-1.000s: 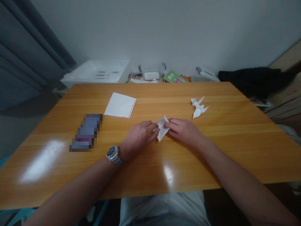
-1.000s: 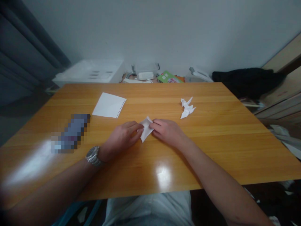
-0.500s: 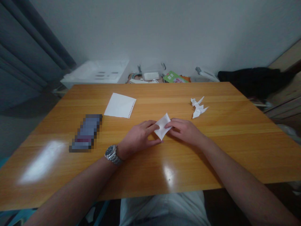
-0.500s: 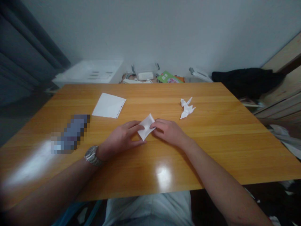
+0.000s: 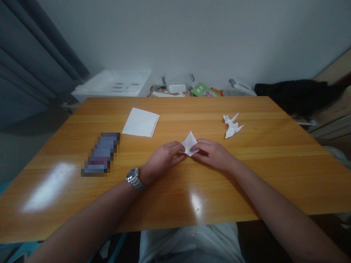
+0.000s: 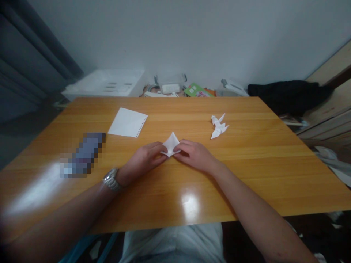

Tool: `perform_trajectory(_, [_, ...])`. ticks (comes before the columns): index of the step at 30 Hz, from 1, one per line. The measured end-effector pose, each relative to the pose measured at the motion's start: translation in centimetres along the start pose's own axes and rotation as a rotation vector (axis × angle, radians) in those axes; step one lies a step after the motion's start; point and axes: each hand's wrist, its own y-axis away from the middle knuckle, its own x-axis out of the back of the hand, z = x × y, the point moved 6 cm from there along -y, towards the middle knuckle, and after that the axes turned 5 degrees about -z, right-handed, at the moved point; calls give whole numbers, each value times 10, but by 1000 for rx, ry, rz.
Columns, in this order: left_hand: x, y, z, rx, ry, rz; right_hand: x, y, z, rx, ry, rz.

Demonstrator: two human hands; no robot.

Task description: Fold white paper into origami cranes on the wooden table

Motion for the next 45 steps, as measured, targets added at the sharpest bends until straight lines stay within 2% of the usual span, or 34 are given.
perform_trajectory(6, [0, -1, -3, 46, 30, 40, -1, -3, -3, -34, -47, 27])
perform_trajectory(11, [0, -1, -9, 149, 80, 81, 0, -2, 1, -119, -44, 80])
perform_trajectory(14, [-3, 0, -12, 217, 211, 102, 0, -2, 4, -184, -94, 96])
perform_trajectory(17, [-9, 1, -16, 278, 449, 115, 0, -1, 5, -229, -169, 96])
perform_trajectory(22, [-17, -1, -19, 302, 756, 185, 0, -1, 5, -273, -245, 116])
perform_trajectory(28, [-18, -3, -21, 320, 886, 217, -4, 0, 9, -328, -340, 137])
perform_trajectory(33, [-19, -3, -24, 389, 937, 239, -10, 1, 16, -343, -533, 195])
perform_trajectory(39, [-22, -4, -22, 409, 933, 99, -12, 1, 21, -351, -725, 249])
perform_trajectory(45, [-23, -2, -21, 429, 919, 56, -11, 1, 19, -351, -742, 254])
